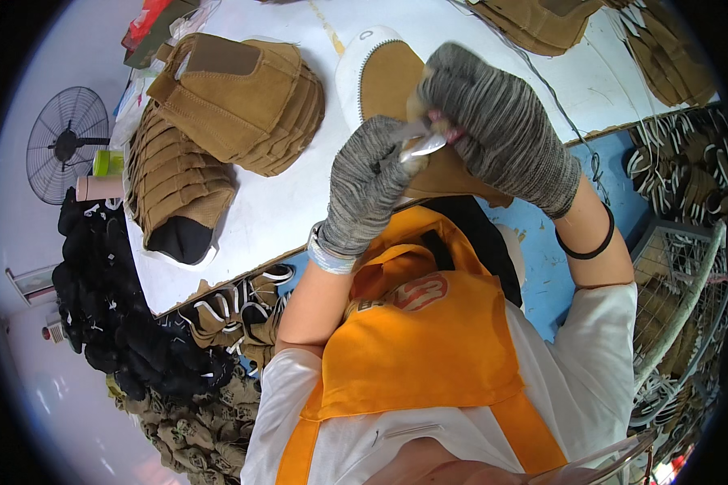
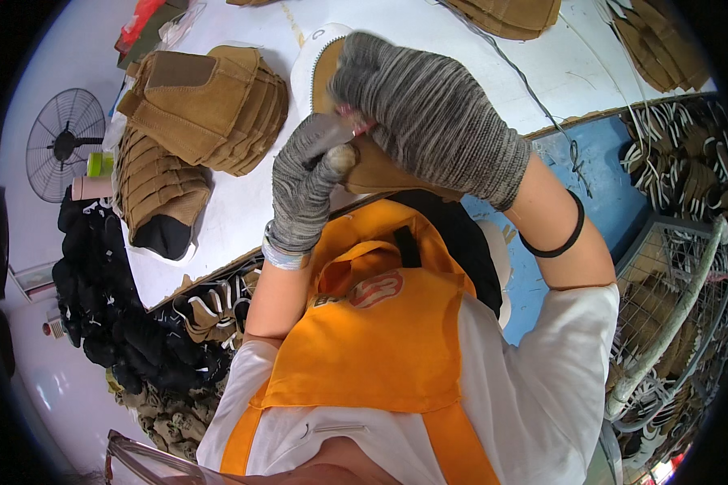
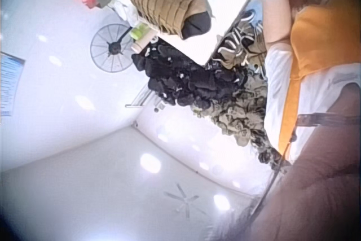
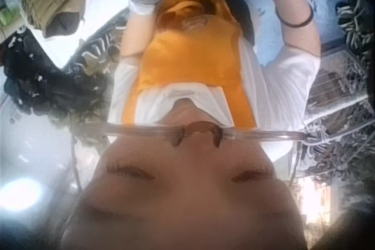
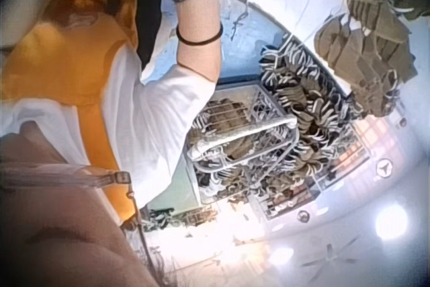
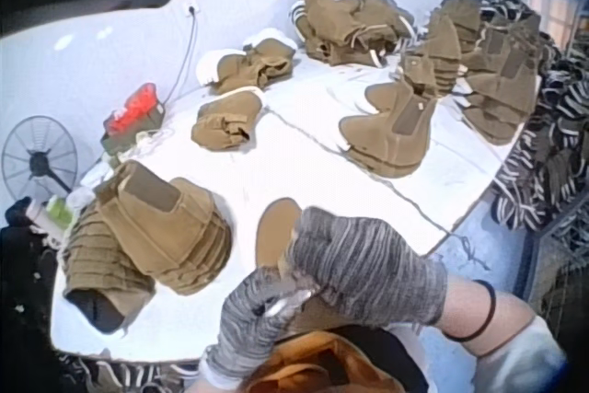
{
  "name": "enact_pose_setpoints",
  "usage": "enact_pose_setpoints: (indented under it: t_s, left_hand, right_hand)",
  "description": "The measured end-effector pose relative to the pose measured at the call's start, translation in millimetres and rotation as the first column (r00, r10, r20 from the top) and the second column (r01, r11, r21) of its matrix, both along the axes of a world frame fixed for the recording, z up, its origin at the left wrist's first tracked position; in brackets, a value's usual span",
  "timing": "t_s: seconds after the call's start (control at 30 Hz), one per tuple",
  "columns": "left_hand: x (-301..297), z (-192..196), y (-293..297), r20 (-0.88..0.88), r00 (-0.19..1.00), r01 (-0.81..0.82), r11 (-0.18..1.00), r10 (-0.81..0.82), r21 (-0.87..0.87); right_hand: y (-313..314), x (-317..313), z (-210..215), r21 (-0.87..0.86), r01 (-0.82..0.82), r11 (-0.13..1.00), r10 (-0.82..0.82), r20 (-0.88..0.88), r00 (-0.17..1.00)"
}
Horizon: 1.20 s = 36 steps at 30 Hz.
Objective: The person picks up boot uppers from a stack on a table, uses thread nippers to clip loose threads from the edges and inside of the panels, and then places the finished parts onto a growing stack.
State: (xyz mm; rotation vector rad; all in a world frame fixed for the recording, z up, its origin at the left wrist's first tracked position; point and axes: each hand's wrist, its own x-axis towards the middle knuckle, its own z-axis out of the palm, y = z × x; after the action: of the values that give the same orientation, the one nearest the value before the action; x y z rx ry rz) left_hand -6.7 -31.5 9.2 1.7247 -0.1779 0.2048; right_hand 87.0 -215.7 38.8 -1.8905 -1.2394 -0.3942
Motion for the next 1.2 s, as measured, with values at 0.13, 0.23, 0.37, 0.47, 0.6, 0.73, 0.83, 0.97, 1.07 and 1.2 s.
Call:
enact_pose_setpoints:
  t_s: [0.13, 0.23, 0.37, 0.47, 0.6, 0.73, 0.83, 0.97, 1.07, 1.2]
  left_hand:
    - [-0.7, -2.2, 3.0, 0.161, 0.986, -0.065, 0.987, 0.041, 0.149]
    - [-3.6, -3.9, 7.4, 0.2, 0.974, -0.135, 0.982, 0.107, 0.131]
    - [-2.8, -5.0, 9.3, 0.268, 0.959, -0.149, 0.966, 0.09, 0.21]
    - [2.4, -2.8, 11.5, 0.331, 0.943, -0.128, 0.95, 0.028, 0.285]
    - [1.6, -10.0, 6.0, 0.326, 0.939, -0.204, 0.944, 0.114, 0.259]
    - [8.3, -3.8, 3.4, 0.382, 0.919, -0.22, 0.927, 0.092, 0.304]
    - [8.8, -2.7, 3.3, 0.365, 0.921, -0.245, 0.929, 0.133, 0.279]
    - [6.8, -2.8, 1.4, 0.336, 0.925, -0.274, 0.922, 0.175, 0.274]
    - [3.3, 0.2, 3.0, 0.314, 0.928, -0.313, 0.879, 0.202, 0.36]
    - [-0.2, -1.3, -2.0, 0.114, 0.96, -0.259, 0.966, 0.255, 0.02]
  right_hand:
    - [-3.7, 6.7, -10.2, 0.393, -0.015, 0.919, 0.157, -0.331, 0.931]
    - [-20.7, 17.7, 14.6, -0.096, 0.299, 0.949, -0.314, -0.227, 0.922]
    - [-32.6, 15.0, 3.0, 0.048, 0.672, 0.739, -0.674, 0.06, 0.736]
    - [-50.7, 2.3, -10.7, 0.119, 0.615, 0.779, -0.556, -0.321, 0.767]
    - [-55.5, -20.8, -29.2, 0.116, 0.577, 0.808, -0.392, -0.626, 0.674]
    - [-50.9, -40.0, -24.7, 0.095, 0.509, 0.855, -0.347, -0.625, 0.7]
    - [-39.7, -51.6, -29.6, 0.197, 0.475, 0.858, -0.219, -0.695, 0.685]
    - [-33.6, -52.2, -36.9, 0.102, 0.484, 0.869, -0.313, -0.645, 0.697]
    - [-32.8, -51.7, -34.0, 0.02, 0.486, 0.874, -0.381, -0.595, 0.708]
    - [-27.7, -55.9, -38.0, 0.066, 0.483, 0.873, -0.328, -0.653, 0.682]
